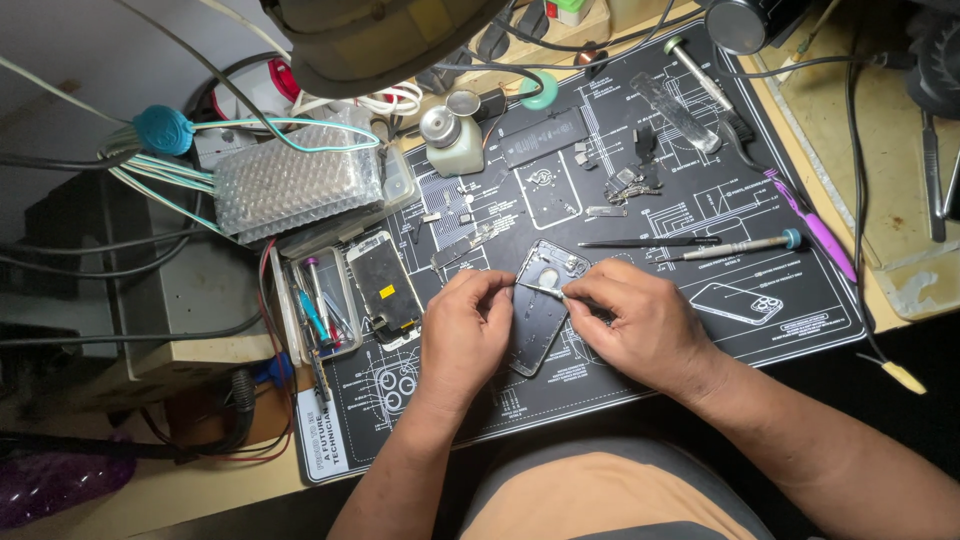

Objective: Repair internal components of a mobile phone using precision tools

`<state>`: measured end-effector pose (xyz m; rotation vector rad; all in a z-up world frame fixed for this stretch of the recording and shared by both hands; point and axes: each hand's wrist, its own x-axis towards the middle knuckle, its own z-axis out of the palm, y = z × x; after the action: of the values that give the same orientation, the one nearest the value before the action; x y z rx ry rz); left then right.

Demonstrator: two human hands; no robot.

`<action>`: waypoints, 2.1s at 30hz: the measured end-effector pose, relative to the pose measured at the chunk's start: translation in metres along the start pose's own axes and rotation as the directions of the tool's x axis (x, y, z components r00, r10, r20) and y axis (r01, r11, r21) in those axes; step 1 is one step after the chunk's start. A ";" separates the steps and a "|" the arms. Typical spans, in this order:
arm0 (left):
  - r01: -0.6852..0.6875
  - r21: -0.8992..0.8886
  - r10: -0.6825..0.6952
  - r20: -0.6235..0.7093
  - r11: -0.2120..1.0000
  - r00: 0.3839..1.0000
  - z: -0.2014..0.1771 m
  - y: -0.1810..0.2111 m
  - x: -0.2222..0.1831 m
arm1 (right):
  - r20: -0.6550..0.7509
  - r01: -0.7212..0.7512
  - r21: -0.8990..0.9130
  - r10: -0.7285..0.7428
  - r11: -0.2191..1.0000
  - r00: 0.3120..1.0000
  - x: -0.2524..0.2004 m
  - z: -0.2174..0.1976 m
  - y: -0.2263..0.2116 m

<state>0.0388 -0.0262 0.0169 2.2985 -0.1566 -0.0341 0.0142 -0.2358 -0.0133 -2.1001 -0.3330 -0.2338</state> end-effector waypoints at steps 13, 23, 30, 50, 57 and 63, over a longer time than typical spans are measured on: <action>0.019 -0.016 -0.019 0.008 1.000 1.000 -0.004 0.007 0.000 | 0.022 -0.011 -0.015 0.011 1.000 1.000 0.001 -0.002 -0.003; 0.019 -0.030 -0.019 0.003 0.999 1.000 0.000 -0.001 0.001 | 0.013 -0.016 -0.040 0.017 0.999 1.000 0.000 0.000 -0.001; 0.004 -0.072 -0.004 0.000 0.997 1.000 -0.004 0.002 0.000 | 0.015 0.009 -0.048 -0.009 0.999 1.000 -0.001 0.002 0.002; 0.009 0.045 -0.014 0.111 0.999 0.994 -0.010 0.002 0.006 | 0.115 0.044 -0.163 -0.025 0.986 0.993 0.009 -0.003 -0.008; -0.020 0.059 0.012 0.125 0.998 0.992 -0.012 -0.001 0.008 | 0.152 0.060 -0.224 -0.026 0.973 0.988 0.010 0.000 -0.005; -0.014 0.062 0.006 0.133 0.998 0.991 -0.013 0.002 0.007 | 0.136 0.075 -0.251 -0.042 0.965 0.990 0.003 0.001 -0.003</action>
<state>0.0467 -0.0194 0.0273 2.3584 -0.2408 -0.1794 0.0163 -0.2328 -0.0100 -2.3692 -0.4643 -0.1827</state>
